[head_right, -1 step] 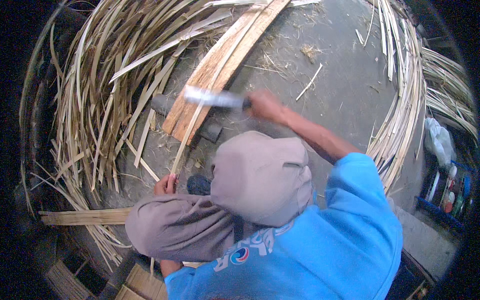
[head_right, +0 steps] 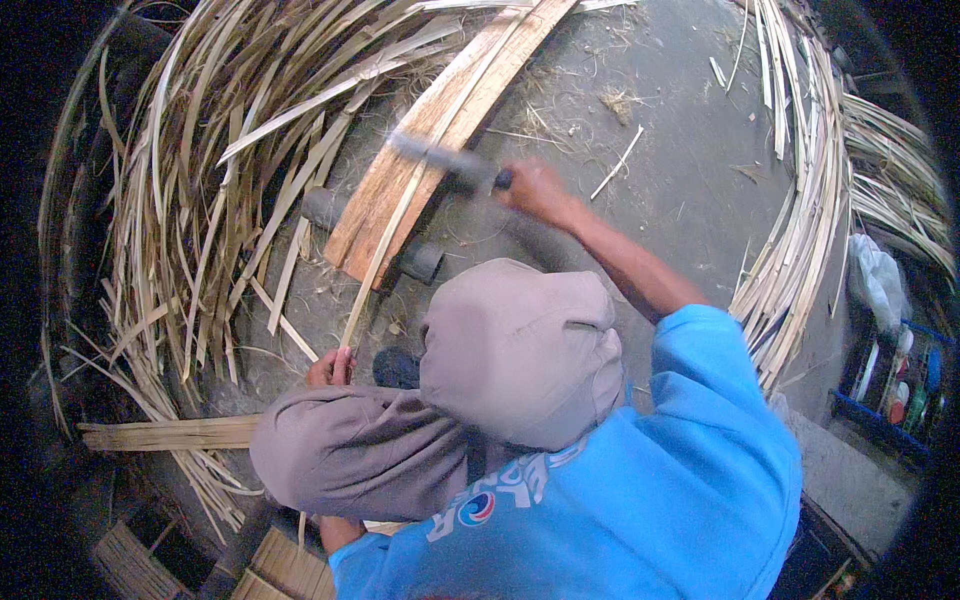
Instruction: The person sits on the floor and uses a knife to split long bamboo strips into thinner slats. They repeatedly position a strip on a wooden block, strike it with the knife to split it, and then set the resulting slats aside into a growing pile.
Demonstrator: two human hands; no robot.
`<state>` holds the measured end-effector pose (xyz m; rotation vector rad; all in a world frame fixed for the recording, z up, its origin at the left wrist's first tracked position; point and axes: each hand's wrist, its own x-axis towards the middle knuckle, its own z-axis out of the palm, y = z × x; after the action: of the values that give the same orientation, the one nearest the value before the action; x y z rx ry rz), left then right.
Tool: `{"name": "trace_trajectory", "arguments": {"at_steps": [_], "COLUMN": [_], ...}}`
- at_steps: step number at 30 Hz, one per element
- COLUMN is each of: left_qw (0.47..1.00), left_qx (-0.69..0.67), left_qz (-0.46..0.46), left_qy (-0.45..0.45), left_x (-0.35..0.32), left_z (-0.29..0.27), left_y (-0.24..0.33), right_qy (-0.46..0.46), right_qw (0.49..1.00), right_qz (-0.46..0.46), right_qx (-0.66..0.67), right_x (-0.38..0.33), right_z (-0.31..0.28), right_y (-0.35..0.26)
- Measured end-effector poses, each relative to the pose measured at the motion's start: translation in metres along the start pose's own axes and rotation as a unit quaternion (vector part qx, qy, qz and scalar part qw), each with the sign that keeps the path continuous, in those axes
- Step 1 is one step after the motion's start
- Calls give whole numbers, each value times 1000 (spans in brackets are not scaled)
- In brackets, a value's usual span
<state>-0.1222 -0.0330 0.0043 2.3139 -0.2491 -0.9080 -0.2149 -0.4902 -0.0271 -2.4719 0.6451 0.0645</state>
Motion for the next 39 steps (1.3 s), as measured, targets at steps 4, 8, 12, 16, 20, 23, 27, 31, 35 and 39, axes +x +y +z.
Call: {"name": "trace_trajectory", "arguments": {"at_steps": [4,8,12,16,20,23,27,31,35,39], "left_qw": [1000,999,991,974,955,973,983,951,944,966], "left_qx": [-8,-41,-85,-162,-173,-130,7,117,158,220], "left_qz": [26,-6,-33,-83,-100,-69,182,242,245,111], "left_qy": [14,-28,-97,-132,-220,-178,25,151,154,79], "left_x": [14,9,16,1,20,34,68,81,84,51], "left_z": [-7,-21,-36,-57,-77,-71,-27,-9,-19,-41], "left_y": [-5,-12,-3,1,19,22,57,79,103,70], "right_qy": [-26,58,41,9,117,94,64,29,-46,-36], "right_qw": [999,996,997,999,953,981,994,998,997,999], "right_qz": [-24,57,60,9,270,169,84,39,-46,-19], "right_qx": [-37,-48,4,-46,-74,-31,-18,41,34,14], "right_x": [-4,29,42,35,98,89,68,30,-9,-5], "right_z": [16,-8,-17,-11,-96,-87,-39,0,24,7], "right_y": [-9,37,17,29,127,95,69,14,-21,-10]}}
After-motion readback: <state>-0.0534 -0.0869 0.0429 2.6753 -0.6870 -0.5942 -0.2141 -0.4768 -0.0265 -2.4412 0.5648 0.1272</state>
